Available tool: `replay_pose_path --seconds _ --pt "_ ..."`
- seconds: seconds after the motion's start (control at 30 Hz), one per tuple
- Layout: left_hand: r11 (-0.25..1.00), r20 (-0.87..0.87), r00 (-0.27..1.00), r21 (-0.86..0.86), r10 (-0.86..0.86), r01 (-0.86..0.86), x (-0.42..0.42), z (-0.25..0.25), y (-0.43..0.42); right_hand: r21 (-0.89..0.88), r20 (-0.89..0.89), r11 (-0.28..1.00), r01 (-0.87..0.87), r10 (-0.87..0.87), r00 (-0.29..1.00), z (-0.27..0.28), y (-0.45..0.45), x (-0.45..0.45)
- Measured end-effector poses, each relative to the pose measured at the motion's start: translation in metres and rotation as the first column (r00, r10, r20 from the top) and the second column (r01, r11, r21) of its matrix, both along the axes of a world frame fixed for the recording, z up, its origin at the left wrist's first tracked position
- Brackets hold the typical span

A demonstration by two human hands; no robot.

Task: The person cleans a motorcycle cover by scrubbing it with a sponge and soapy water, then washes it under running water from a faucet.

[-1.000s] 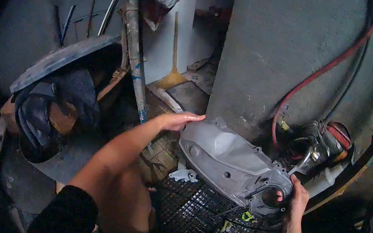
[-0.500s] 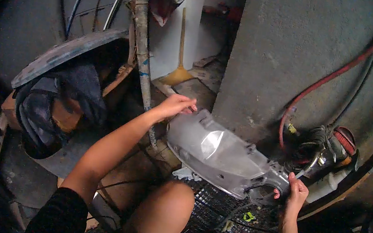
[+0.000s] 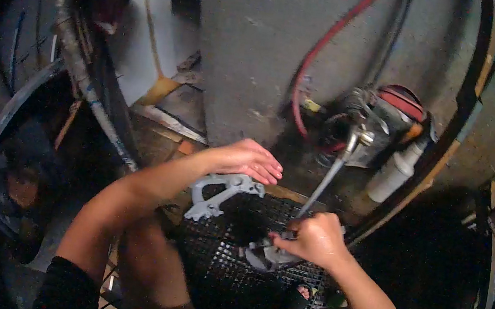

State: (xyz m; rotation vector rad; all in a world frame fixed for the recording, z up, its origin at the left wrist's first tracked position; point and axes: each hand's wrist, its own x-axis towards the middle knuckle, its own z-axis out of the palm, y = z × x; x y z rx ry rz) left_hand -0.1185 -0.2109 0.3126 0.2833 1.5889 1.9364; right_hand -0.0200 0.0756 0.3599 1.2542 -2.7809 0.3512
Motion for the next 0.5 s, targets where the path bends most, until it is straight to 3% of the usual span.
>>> replay_pose_path --seconds 0.1,0.13,0.17,0.23,0.27,0.33,0.43,0.5 --pt "0.985 -0.191 0.974 -0.146 -0.122 0.095 -0.003 -0.023 0.072 0.155 0.064 0.987 -0.049 0.04 0.997 0.008 0.006 -0.001" --pt "0.982 -0.144 0.98 -0.15 -0.137 0.115 -0.012 -0.039 0.09 0.148 0.086 0.988 -0.054 0.041 0.995 0.008 0.01 -0.005" --pt "0.935 -0.305 0.93 -0.341 -0.207 0.096 -0.022 -0.054 0.107 0.14 0.112 0.988 -0.059 0.044 0.993 0.007 0.013 -0.008" --pt "0.846 -0.367 0.918 -0.529 -0.15 -0.073 -0.017 -0.047 0.135 0.101 0.181 0.995 -0.006 -0.013 0.983 0.004 0.024 -0.019" --pt "0.844 -0.358 0.921 -0.532 -0.154 -0.066 -0.023 -0.052 0.147 0.086 0.211 0.996 0.002 -0.021 0.977 0.003 0.027 -0.022" --pt "0.837 -0.577 0.812 -0.487 -0.092 -0.251 -0.038 -0.065 0.165 0.068 0.244 0.998 0.016 -0.032 0.969 0.004 0.03 -0.027" --pt "0.871 -0.453 0.891 -0.435 0.006 -0.227 -0.042 -0.071 0.191 0.147 0.209 0.988 0.055 -0.085 0.974 0.007 0.034 -0.027" --pt "0.861 -0.5 0.864 -0.463 -0.059 -0.209 -0.04 -0.09 0.196 0.044 0.183 0.997 0.058 -0.065 0.981 0.006 0.036 -0.022"
